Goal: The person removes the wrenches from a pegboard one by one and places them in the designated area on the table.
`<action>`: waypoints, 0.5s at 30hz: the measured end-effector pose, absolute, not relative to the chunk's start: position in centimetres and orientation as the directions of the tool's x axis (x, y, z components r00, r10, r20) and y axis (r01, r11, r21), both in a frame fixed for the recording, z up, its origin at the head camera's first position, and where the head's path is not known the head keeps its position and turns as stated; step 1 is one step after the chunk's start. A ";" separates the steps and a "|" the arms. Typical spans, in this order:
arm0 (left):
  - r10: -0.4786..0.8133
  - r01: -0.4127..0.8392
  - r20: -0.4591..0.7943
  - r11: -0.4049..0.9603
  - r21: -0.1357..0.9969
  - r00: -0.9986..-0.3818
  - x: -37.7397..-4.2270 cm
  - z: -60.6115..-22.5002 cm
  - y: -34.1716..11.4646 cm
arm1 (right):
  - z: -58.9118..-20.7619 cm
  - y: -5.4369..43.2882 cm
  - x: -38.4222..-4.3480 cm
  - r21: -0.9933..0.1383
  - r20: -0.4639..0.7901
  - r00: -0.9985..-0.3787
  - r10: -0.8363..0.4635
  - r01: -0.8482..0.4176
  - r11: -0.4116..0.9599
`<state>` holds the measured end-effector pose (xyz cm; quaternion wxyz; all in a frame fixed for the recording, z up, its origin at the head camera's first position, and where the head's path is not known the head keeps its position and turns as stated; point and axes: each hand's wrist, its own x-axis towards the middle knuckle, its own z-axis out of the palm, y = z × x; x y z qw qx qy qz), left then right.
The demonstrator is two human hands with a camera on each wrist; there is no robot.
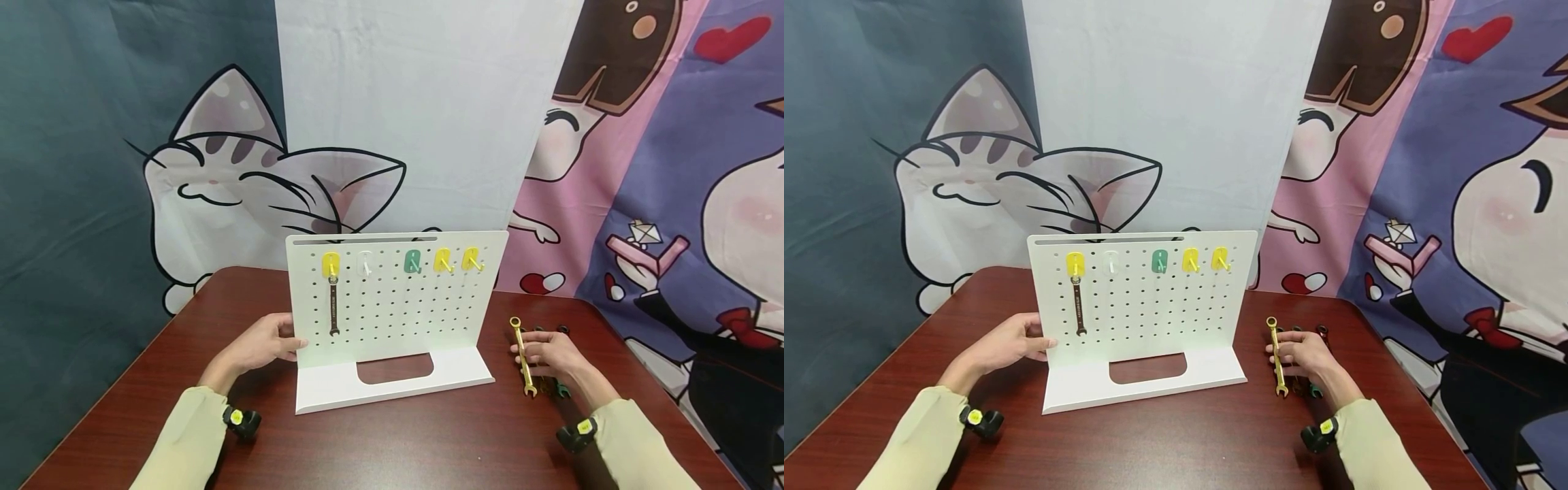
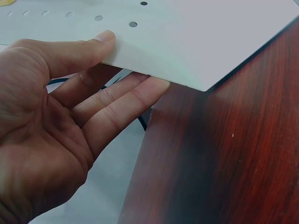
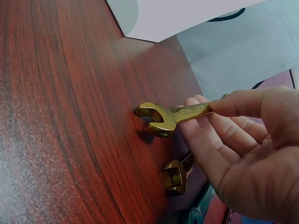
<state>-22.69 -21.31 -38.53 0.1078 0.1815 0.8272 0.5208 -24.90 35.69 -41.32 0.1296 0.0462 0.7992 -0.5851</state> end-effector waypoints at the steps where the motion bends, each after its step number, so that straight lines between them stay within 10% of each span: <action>1: 0.412 0.188 0.011 0.392 0.900 -0.911 -22.7 -38.5 -21.3 | -41.3 35.7 -24.9 -0.924 -0.263 -0.962 -0.077 0.229 0.306; 15: 0.409 0.186 0.007 0.398 0.898 -0.912 -22.6 -38.6 -21.3 | -41.6 36.3 -25.2 -0.924 -0.287 -0.954 -0.086 0.252 0.286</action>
